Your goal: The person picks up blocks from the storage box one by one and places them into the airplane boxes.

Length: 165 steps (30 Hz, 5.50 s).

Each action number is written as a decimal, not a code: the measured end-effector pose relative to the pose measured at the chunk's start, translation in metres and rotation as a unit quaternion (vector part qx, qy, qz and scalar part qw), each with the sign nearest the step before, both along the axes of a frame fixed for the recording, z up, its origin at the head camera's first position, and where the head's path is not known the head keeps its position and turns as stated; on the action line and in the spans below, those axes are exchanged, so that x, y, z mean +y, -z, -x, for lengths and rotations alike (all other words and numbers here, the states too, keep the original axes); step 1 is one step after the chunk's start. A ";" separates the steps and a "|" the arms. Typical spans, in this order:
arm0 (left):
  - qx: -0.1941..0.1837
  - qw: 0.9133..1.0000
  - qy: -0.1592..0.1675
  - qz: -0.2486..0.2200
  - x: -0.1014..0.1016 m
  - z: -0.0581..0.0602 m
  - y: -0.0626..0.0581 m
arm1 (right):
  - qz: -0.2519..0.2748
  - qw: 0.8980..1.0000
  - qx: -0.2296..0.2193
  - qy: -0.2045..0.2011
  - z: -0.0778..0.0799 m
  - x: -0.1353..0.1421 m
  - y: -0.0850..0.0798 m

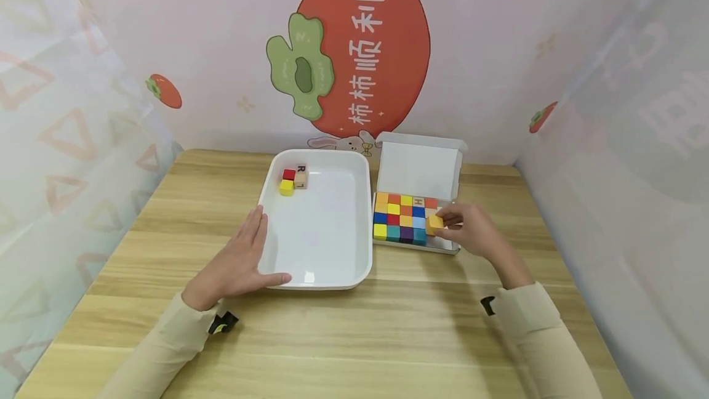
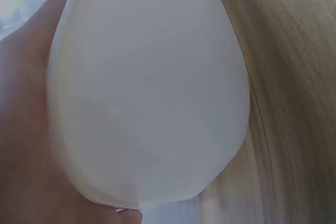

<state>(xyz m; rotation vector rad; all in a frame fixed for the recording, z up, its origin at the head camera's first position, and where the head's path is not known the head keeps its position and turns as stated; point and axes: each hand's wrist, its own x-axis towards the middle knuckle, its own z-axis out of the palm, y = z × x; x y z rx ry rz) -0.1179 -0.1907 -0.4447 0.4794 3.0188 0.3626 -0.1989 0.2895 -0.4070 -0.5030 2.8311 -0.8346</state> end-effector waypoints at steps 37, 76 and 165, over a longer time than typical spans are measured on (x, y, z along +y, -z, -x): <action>-0.005 1.000 0.002 -0.003 0.000 -0.001 -0.004 | 0.019 0.997 -0.018 0.078 -0.012 -0.012 0.027; -0.001 1.000 0.002 0.000 0.002 -0.001 -0.004 | -0.037 0.987 -0.014 -0.153 0.126 -0.265 -0.019; -0.011 1.000 -0.001 -0.001 0.000 -0.003 -0.002 | -0.058 0.997 -0.005 0.060 0.055 0.018 0.014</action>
